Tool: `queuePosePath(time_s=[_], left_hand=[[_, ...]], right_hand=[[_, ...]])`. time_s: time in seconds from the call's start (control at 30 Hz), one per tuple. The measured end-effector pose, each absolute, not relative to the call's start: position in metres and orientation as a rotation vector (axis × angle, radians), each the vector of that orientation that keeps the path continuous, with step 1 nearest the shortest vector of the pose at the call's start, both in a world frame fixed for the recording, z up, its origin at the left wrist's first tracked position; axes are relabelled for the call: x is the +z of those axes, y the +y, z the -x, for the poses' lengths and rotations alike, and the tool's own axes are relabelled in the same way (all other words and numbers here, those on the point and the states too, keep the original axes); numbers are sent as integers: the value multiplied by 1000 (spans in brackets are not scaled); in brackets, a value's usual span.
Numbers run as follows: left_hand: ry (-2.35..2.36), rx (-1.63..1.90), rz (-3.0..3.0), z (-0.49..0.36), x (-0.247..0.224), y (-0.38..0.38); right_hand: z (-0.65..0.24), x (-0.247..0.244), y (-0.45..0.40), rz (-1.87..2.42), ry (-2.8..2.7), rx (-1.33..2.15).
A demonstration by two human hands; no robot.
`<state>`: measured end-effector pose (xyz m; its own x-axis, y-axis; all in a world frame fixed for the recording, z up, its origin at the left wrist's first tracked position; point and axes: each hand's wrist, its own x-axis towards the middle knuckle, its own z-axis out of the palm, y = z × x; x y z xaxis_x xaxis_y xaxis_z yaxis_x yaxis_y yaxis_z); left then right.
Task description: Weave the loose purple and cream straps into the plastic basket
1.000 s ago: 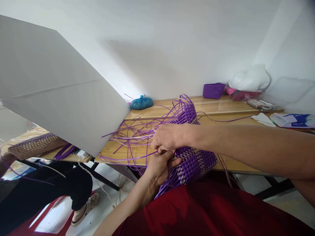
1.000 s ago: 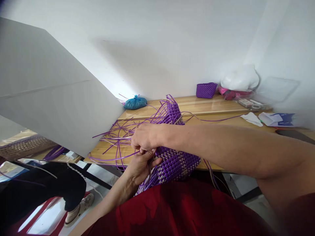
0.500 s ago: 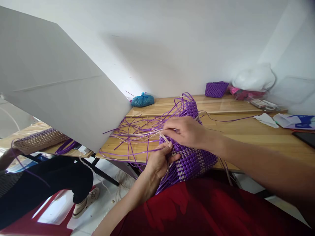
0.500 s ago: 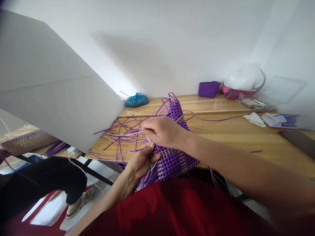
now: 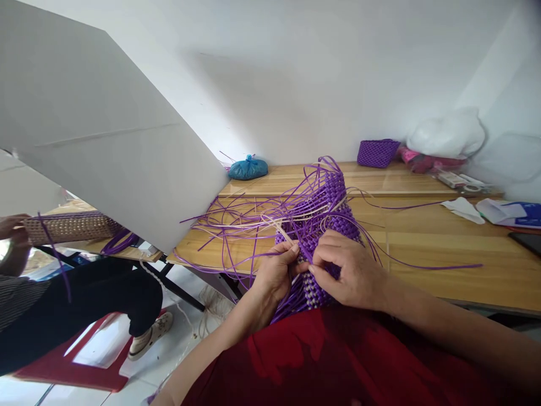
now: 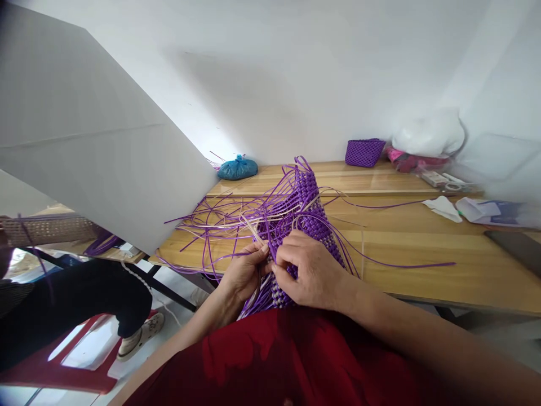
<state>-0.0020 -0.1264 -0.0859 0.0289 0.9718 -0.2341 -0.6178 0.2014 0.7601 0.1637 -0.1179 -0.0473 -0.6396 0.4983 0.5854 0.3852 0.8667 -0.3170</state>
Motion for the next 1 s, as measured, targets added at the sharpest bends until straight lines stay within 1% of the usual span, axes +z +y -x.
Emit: queuePosePath(time_s=[0.17, 0.3, 0.4, 0.53, 0.67, 0.73, 0.83, 0.93, 1.0], left_hand=[[844, 1370, -535, -3, -89, -126], [833, 1373, -564, -2, -93, -128], [808, 1347, -556, 1, -94, -131], [803, 1298, -504, 0, -92, -132], [839, 1368, -479, -6, -94, -129], [852, 1382, -490, -8, -97, -130], [858, 1365, -506, -9, -100, -133], [832, 1387, -540, -8, -98, -134], [815, 1413, -562, -7, -96, -132]], right_hand=[[-172, -44, -136, 685, -2314, 563], [-175, -55, -141, 861, -2225, 833], [-176, -61, -144, 957, -2125, 953], [-170, -57, -144, 1023, -2047, 1067], [-165, -50, -143, 1173, -2027, 1227], [-167, -49, -146, 1233, -2082, 1177], [-173, -45, -150, 1214, -2253, 946], [-174, -27, -140, 1154, -2433, 754], [-170, -11, -123, 1124, -2459, 578]])
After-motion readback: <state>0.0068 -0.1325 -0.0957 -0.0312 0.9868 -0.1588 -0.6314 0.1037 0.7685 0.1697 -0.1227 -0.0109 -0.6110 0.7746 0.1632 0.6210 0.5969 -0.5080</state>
